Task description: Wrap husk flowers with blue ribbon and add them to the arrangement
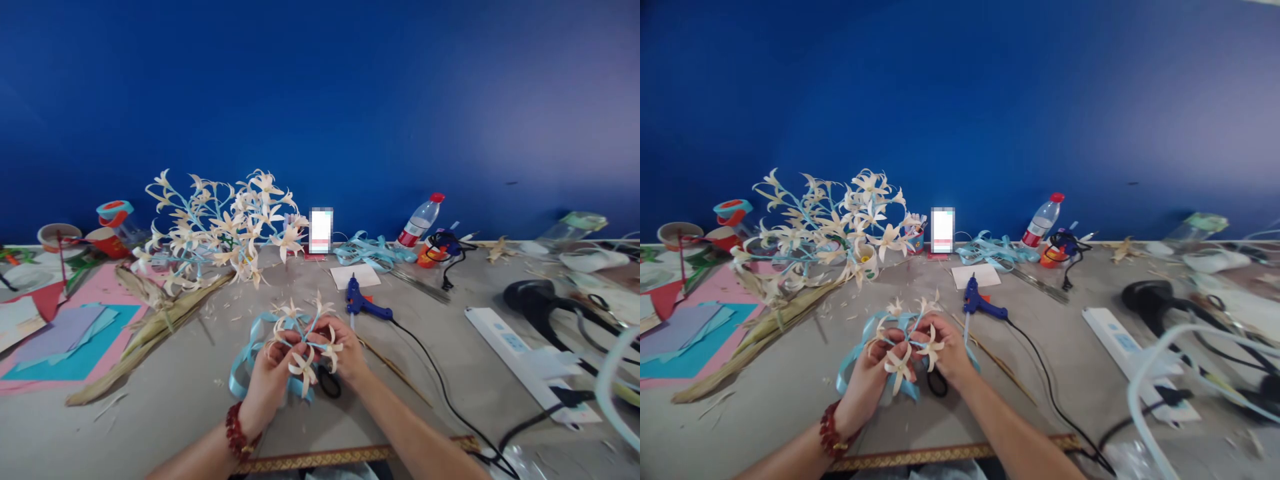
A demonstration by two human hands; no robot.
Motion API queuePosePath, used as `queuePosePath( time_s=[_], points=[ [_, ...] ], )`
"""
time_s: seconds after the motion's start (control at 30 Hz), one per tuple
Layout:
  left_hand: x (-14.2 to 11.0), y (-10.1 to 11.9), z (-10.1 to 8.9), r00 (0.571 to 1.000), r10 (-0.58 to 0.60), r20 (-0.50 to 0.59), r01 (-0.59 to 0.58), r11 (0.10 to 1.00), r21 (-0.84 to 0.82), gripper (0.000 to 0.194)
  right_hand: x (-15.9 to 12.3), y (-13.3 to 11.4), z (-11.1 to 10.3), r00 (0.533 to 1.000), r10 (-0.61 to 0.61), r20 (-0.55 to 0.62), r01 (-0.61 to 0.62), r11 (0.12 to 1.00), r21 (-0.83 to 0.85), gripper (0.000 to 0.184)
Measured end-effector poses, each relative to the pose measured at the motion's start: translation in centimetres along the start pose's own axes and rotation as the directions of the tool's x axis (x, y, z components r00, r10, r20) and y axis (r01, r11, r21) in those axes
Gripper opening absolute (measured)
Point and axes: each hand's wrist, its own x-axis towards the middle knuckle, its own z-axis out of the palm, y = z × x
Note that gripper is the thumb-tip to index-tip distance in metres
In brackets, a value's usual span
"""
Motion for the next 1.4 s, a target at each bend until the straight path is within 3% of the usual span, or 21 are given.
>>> queuePosePath(
  time_s=[0.27, 0.5, 0.67, 0.77, 1.07, 1.17, 1.4],
  points=[
    [-0.1, -0.8, -0.2, 0.997, 0.036, -0.066, -0.035, 0.999, 0.025, 0.036, -0.1, 0.9, 0.1, 1.000, 0.008, -0.015, -0.006, 0.993, 0.118, 0.022],
    [-0.1, -0.4, -0.2, 0.999, 0.022, -0.033, -0.021, 0.999, 0.032, 0.035, -0.2, 0.4, 0.1, 0.995, 0.088, 0.040, -0.094, 0.980, 0.174, 0.024],
    [-0.1, -0.4, -0.3, 1.000, 0.001, 0.012, -0.001, 0.999, 0.032, 0.033, -0.1, 0.0, -0.1, 0.998, 0.043, 0.054, -0.051, 0.986, 0.158, 0.023],
    [-0.1, -0.7, -0.4, 1.000, 0.002, -0.019, -0.002, 0.999, 0.032, 0.030, 0.0, -0.1, -0.1, 1.000, 0.025, 0.019, -0.028, 0.985, 0.171, 0.022],
    [0.3, -1.7, -1.4, 0.985, 0.164, -0.043, -0.164, 0.986, 0.014, 0.013, 0.2, -0.2, 0.1, 0.993, 0.115, -0.012, -0.107, 0.957, 0.270, 0.026],
    [0.3, -1.7, -1.4, 0.990, 0.138, -0.040, -0.139, 0.990, -0.006, 0.014, 0.2, -0.4, 0.0, 0.991, 0.135, -0.013, -0.126, 0.950, 0.286, 0.026],
    [0.1, -1.0, -1.0, 0.995, 0.095, -0.025, -0.095, 0.995, -0.014, 0.013, 0.1, -0.7, -0.3, 0.950, 0.281, 0.137, -0.307, 0.925, 0.225, 0.029]
  ],
)
